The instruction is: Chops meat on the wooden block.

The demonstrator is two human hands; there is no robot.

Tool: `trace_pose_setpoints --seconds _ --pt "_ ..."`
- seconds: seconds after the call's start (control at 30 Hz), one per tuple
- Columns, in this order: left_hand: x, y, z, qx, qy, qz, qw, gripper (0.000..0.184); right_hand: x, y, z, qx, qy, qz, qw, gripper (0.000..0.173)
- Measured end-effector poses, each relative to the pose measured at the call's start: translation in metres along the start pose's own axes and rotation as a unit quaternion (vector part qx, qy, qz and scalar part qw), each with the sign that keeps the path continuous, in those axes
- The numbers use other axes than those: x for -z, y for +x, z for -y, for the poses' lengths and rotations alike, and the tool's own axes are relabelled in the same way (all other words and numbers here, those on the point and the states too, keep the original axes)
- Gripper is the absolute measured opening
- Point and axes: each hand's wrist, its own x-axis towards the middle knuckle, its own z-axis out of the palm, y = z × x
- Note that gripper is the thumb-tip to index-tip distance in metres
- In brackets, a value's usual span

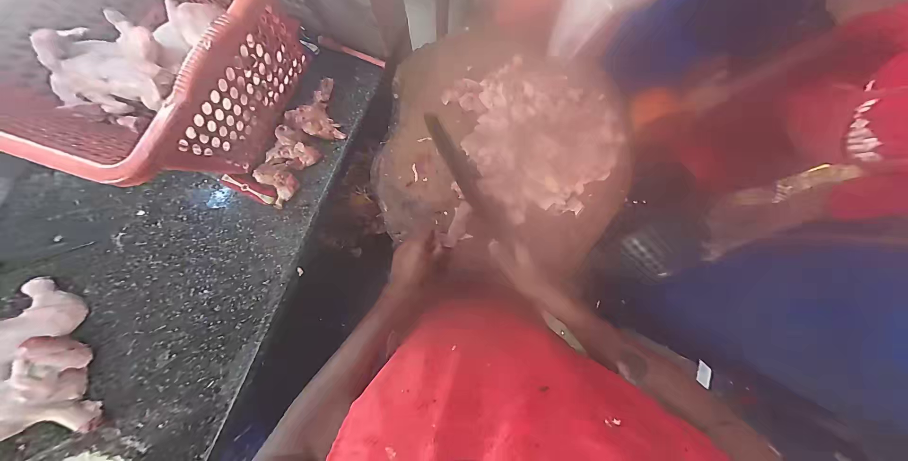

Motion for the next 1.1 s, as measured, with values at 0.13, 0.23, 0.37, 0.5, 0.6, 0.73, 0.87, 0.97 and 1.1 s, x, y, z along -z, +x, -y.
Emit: trace_pose_setpoints --seconds 0.13,0.23,0.37,0.5,0.6,0.73,0.87,0.97,1.1 --pt "0.01 -0.009 0.028 0.068 -0.044 -0.074 0.994 0.049 0.001 -0.007 -0.003 0.062 -0.08 -0.017 0.995 0.044" --pt "0.002 -0.014 0.036 0.044 -0.012 -0.061 0.997 0.05 0.001 0.013 -0.035 -0.121 -0.187 0.137 0.965 0.051" --pt "-0.001 -0.024 0.04 0.07 -0.031 -0.044 0.996 0.041 -0.007 0.005 -0.015 -0.103 -0.232 0.133 0.958 0.054" --pt "-0.012 -0.033 0.043 0.091 -0.103 -0.042 0.99 0.043 -0.019 -0.001 -0.008 -0.048 -0.179 0.127 0.975 0.049" --pt "-0.02 -0.036 0.043 0.101 -0.109 -0.065 0.987 0.043 -0.019 0.019 -0.047 -0.104 -0.205 0.201 0.952 0.052" --pt "-0.032 -0.053 0.049 0.106 -0.16 -0.097 0.977 0.048 -0.007 0.003 -0.02 -0.086 -0.158 0.15 0.972 0.05" --pt "-0.046 -0.056 0.05 0.105 -0.183 -0.14 0.967 0.048 -0.019 -0.01 0.009 0.03 -0.08 0.097 0.992 0.05" --pt "-0.044 -0.052 0.039 0.11 -0.116 -0.131 0.978 0.047 -0.039 0.006 -0.026 -0.067 -0.145 0.222 0.962 0.052" --pt "-0.041 -0.045 0.03 0.12 -0.02 -0.091 0.988 0.049 -0.027 0.015 -0.07 -0.18 -0.113 0.319 0.923 0.053"
